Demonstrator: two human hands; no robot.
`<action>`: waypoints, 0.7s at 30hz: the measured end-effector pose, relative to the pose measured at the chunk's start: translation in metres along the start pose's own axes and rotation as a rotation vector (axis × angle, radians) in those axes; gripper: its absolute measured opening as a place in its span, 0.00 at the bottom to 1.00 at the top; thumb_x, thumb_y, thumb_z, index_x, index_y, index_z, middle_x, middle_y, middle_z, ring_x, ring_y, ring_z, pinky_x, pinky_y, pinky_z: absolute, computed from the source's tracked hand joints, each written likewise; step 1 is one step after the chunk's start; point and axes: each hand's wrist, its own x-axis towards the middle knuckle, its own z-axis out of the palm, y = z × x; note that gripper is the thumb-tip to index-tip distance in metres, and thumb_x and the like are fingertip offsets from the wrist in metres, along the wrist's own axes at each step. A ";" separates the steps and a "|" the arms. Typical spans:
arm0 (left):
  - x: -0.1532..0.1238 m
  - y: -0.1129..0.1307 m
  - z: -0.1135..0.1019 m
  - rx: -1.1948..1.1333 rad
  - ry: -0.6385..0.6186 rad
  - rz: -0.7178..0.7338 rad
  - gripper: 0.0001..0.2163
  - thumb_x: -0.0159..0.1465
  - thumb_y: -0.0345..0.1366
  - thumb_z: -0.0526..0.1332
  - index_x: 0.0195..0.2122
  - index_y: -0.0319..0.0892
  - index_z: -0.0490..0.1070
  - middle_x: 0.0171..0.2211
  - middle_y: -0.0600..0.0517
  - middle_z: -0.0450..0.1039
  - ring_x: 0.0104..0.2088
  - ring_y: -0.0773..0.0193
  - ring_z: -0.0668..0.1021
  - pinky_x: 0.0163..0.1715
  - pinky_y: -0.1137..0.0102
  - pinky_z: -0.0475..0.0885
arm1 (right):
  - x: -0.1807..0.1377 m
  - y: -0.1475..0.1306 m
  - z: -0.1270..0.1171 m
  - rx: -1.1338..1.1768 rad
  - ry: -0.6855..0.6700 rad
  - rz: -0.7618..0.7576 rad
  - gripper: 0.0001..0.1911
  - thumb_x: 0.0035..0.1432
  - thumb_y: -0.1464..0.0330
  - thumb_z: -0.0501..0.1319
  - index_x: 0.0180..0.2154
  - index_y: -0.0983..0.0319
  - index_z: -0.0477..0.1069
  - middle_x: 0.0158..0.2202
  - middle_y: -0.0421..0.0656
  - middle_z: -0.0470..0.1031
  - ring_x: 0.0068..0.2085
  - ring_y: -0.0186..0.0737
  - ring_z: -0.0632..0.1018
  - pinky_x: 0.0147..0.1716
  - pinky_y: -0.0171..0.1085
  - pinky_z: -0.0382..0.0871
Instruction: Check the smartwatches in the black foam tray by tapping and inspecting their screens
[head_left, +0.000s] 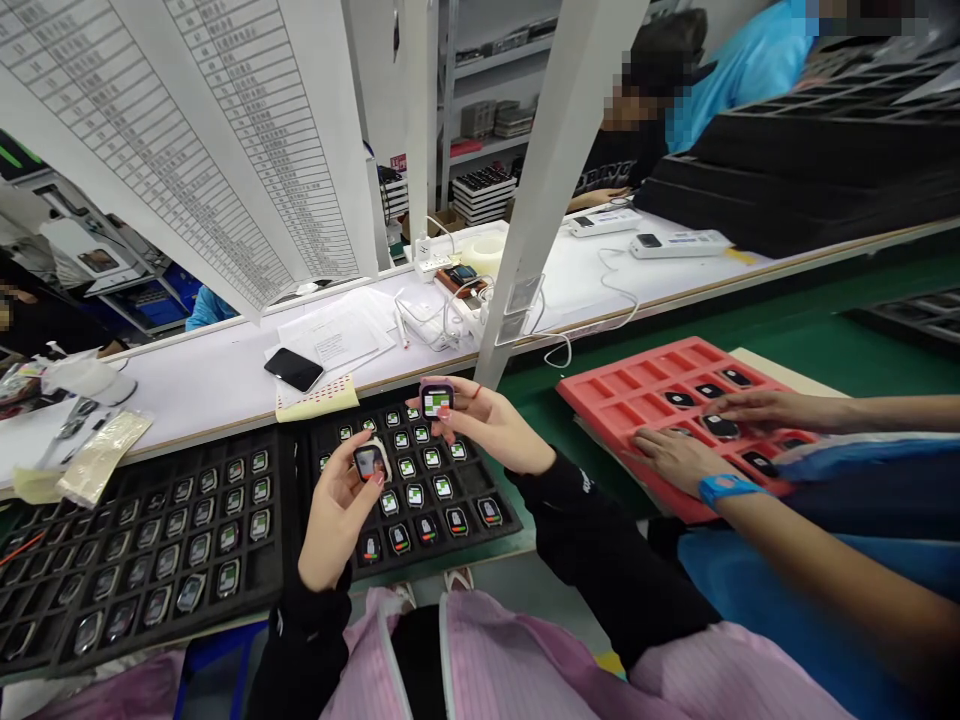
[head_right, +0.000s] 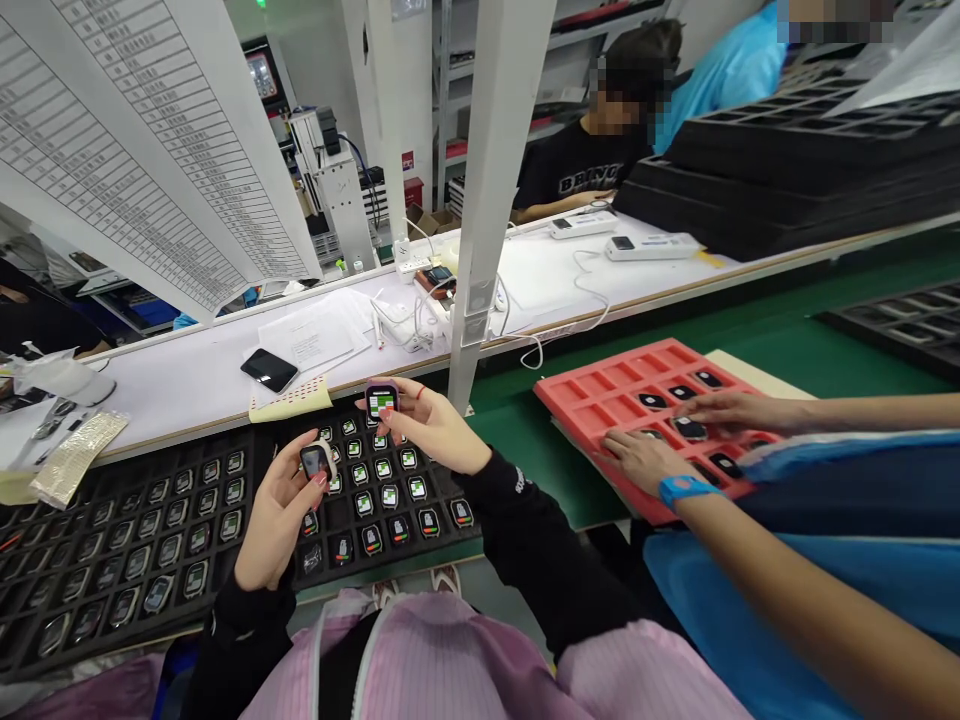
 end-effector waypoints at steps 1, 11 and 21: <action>-0.002 -0.002 -0.002 -0.006 0.005 -0.020 0.21 0.61 0.38 0.65 0.56 0.53 0.67 0.53 0.52 0.69 0.46 0.67 0.74 0.44 0.76 0.71 | -0.002 0.005 -0.003 -0.004 -0.001 0.009 0.26 0.56 0.64 0.66 0.55 0.60 0.66 0.49 0.50 0.75 0.33 0.31 0.75 0.28 0.31 0.70; -0.038 -0.031 -0.026 -0.092 0.110 -0.279 0.28 0.61 0.40 0.66 0.62 0.51 0.60 0.45 0.50 0.70 0.34 0.70 0.69 0.28 0.78 0.64 | -0.057 0.173 -0.073 -0.468 0.286 0.349 0.37 0.53 0.69 0.63 0.62 0.63 0.54 0.42 0.45 0.73 0.34 0.35 0.76 0.34 0.37 0.74; -0.037 -0.039 -0.016 -0.065 0.067 -0.216 0.27 0.60 0.38 0.67 0.60 0.51 0.61 0.52 0.50 0.69 0.44 0.67 0.73 0.42 0.77 0.70 | -0.065 0.237 -0.103 -1.073 0.276 0.567 0.34 0.51 0.75 0.62 0.61 0.72 0.62 0.45 0.56 0.73 0.46 0.49 0.73 0.49 0.43 0.66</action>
